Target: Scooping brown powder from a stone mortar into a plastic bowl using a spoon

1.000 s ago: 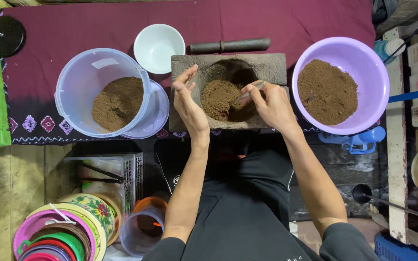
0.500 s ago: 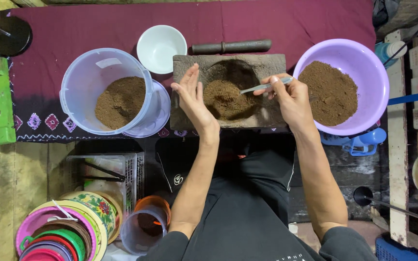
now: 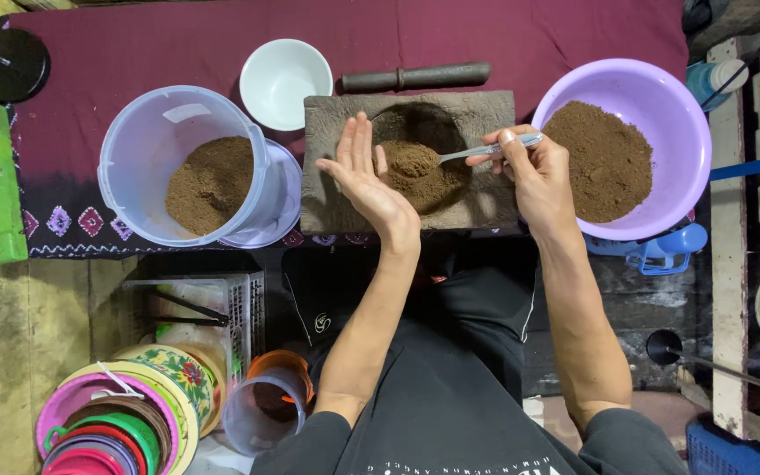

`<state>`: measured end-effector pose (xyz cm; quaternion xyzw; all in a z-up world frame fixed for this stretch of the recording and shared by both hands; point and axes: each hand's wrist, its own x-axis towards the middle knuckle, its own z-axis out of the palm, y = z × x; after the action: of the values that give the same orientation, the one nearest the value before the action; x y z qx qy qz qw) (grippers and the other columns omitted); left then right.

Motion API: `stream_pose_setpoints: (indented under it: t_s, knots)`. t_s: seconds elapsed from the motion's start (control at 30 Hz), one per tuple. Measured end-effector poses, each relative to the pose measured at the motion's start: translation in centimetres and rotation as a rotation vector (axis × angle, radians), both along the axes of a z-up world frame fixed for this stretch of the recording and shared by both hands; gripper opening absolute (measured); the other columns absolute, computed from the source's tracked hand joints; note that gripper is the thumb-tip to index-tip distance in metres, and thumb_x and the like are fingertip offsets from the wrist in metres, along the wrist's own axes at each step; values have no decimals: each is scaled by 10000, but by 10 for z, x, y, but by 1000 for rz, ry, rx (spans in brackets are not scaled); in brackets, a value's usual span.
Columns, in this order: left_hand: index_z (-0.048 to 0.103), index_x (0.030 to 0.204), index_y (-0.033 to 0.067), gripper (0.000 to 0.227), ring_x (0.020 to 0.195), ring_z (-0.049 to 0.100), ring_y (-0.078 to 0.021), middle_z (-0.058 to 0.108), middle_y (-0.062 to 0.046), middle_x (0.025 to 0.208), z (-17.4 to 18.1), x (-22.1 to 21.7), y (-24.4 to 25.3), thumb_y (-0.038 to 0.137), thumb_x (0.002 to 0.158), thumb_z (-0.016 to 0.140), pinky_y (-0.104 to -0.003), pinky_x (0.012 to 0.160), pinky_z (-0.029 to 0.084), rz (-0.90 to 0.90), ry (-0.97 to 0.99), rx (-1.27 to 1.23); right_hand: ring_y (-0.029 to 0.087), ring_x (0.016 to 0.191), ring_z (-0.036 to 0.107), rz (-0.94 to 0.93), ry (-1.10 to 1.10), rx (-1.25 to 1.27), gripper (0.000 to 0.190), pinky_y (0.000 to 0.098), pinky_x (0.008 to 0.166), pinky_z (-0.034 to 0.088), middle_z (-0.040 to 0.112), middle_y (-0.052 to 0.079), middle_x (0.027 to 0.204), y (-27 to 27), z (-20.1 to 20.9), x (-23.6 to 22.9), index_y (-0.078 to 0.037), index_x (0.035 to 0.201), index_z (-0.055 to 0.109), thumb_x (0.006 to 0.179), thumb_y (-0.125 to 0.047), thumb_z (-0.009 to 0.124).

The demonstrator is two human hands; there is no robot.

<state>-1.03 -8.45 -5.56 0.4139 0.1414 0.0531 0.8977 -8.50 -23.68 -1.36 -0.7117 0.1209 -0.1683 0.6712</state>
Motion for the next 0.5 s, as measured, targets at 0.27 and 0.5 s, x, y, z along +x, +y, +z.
stream_pose_setpoints:
  t_s: [0.27, 0.5]
  knots:
    - [555, 1443, 171, 758, 1445, 486, -263, 587, -131, 1480, 12, -9, -14, 716, 1080, 174, -561, 1226, 247, 41, 6, 20, 89, 682, 585, -34, -18, 31, 210, 137, 564, 369, 750, 195, 874, -10, 12, -11, 13, 1081, 699, 1106, -121, 539]
    - [555, 1458, 150, 760, 1413, 508, -250, 592, -141, 1471, 39, -28, -67, 705, 1096, 184, -503, 1196, 318, -2, -77, -56, 78, 705, 593, -163, -42, 82, 213, 155, 641, 394, 752, 202, 879, -42, 41, -40, -13, 1116, 654, 1113, -181, 523]
